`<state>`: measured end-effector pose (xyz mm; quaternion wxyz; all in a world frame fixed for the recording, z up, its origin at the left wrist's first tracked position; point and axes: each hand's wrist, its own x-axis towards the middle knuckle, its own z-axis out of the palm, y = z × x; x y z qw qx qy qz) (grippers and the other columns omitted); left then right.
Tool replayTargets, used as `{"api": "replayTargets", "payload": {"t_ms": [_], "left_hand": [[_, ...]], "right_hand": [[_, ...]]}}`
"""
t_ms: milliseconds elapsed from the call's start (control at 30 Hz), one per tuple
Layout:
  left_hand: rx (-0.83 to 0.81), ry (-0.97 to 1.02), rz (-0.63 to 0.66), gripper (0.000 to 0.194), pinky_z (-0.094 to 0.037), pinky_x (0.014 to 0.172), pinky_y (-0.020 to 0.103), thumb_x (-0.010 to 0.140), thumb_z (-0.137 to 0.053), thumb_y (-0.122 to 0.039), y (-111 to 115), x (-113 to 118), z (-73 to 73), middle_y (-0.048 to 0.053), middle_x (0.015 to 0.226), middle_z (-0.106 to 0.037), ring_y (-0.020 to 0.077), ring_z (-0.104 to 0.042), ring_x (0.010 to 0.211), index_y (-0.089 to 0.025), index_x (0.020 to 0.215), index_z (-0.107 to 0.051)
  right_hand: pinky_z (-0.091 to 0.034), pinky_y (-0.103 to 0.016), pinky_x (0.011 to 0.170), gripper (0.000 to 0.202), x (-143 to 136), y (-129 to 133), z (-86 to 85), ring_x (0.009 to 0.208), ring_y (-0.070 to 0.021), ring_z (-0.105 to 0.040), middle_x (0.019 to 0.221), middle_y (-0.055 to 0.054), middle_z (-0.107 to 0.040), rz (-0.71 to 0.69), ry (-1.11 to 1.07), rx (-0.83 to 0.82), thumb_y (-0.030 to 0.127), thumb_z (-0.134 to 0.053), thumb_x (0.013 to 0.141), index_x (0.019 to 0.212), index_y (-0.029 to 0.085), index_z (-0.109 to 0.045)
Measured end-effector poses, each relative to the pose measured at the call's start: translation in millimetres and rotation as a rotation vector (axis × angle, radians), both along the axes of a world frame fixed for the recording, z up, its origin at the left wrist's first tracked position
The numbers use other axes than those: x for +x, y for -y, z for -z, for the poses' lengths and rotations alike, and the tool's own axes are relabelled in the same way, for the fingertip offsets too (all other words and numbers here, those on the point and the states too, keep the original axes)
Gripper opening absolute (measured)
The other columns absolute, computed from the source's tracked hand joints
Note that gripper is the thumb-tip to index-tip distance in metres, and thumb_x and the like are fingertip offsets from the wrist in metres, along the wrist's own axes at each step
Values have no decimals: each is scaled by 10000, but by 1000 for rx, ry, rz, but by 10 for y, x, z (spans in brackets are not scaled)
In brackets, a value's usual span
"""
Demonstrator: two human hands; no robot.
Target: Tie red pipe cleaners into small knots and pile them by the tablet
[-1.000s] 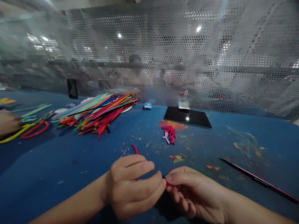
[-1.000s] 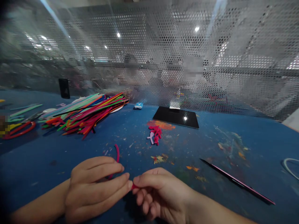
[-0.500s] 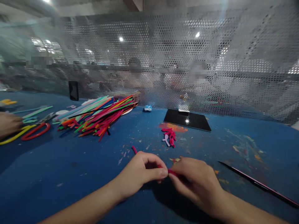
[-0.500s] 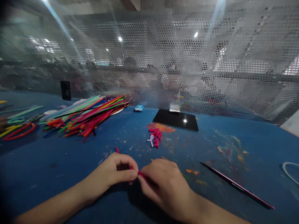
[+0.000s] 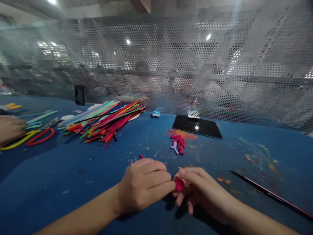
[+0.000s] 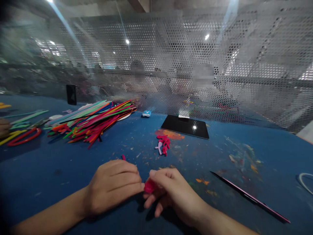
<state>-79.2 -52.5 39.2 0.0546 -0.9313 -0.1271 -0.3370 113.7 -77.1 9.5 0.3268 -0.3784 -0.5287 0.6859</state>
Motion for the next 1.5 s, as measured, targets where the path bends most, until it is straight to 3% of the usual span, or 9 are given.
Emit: {"api": "replayTargets", "payload": {"t_ms": [67,133,333,433,533,867,1000,1200,1500], "left_hand": [[264,11,43,160,-451,648,266,821,-490,-151,-12,-53,-18,-10,766,-682,142,-582,757,-164,858,-645],[394,9,54,127,-466,636,272,796,-536,-163,-15,-84,-43,-22,806,-684,144,-589,762,-156,836,-656],[501,-9,65,112,-498,687,260,780,-576,-185,82,-84,-33,-61,862,-685,114,-593,781,-211,726,-671],[488,10,10,154,-494,782,258,795,-564,-175,148,-71,11,-81,884,-685,98,-589,815,-228,690,-664],[518,10,-10,146,-485,822,243,806,-560,-175,179,-59,19,-99,903,-681,81,-591,801,-231,724,-666],[356,-9,-89,190,-469,847,277,853,-471,-189,206,-75,-19,-63,892,-695,112,-592,837,-222,866,-657],[328,19,-51,196,-477,773,272,844,-463,-177,102,-70,-34,-31,857,-697,122,-589,784,-219,893,-648],[133,45,-16,120,-441,726,279,811,-529,-177,-8,-22,-48,-29,783,-694,119,-572,721,-202,852,-639],[-52,94,-17,95,-415,720,300,780,-578,-186,-11,-9,-28,-4,766,-686,142,-557,724,-191,860,-629]], "right_hand": [[-421,-139,355,390,-32,18,4,511,-110,-613,658,-56,-630,-52,-239,-315,452,-429,845,751,107,-583],[-431,-123,347,356,-46,43,-13,463,-95,-610,616,-58,-634,-75,-345,-453,400,-497,825,724,74,-602],[-419,-105,292,492,-39,82,-87,367,-81,-590,504,-50,-632,-145,-388,-803,426,-385,871,675,44,-626],[-411,-88,303,360,-31,97,-104,366,-80,-599,485,-49,-644,-199,-352,-847,287,-410,857,693,51,-627],[-415,-81,328,280,-47,125,-96,345,-69,-585,453,-39,-634,-165,-368,-849,192,-420,812,662,65,-620],[-238,-74,253,162,-35,132,-73,299,-36,-492,406,21,-546,-95,-418,-948,218,-488,704,639,97,-574],[-208,-72,274,116,-26,150,-164,299,-20,-462,408,41,-518,-16,-399,-888,202,-504,705,639,118,-550],[-177,-106,292,108,-92,183,-184,294,-22,-388,419,62,-493,89,-318,-511,204,-561,710,631,160,-502],[-273,-143,356,161,-54,139,-129,356,-33,-380,453,73,-470,139,-112,-115,296,-621,721,693,151,-558]]}}
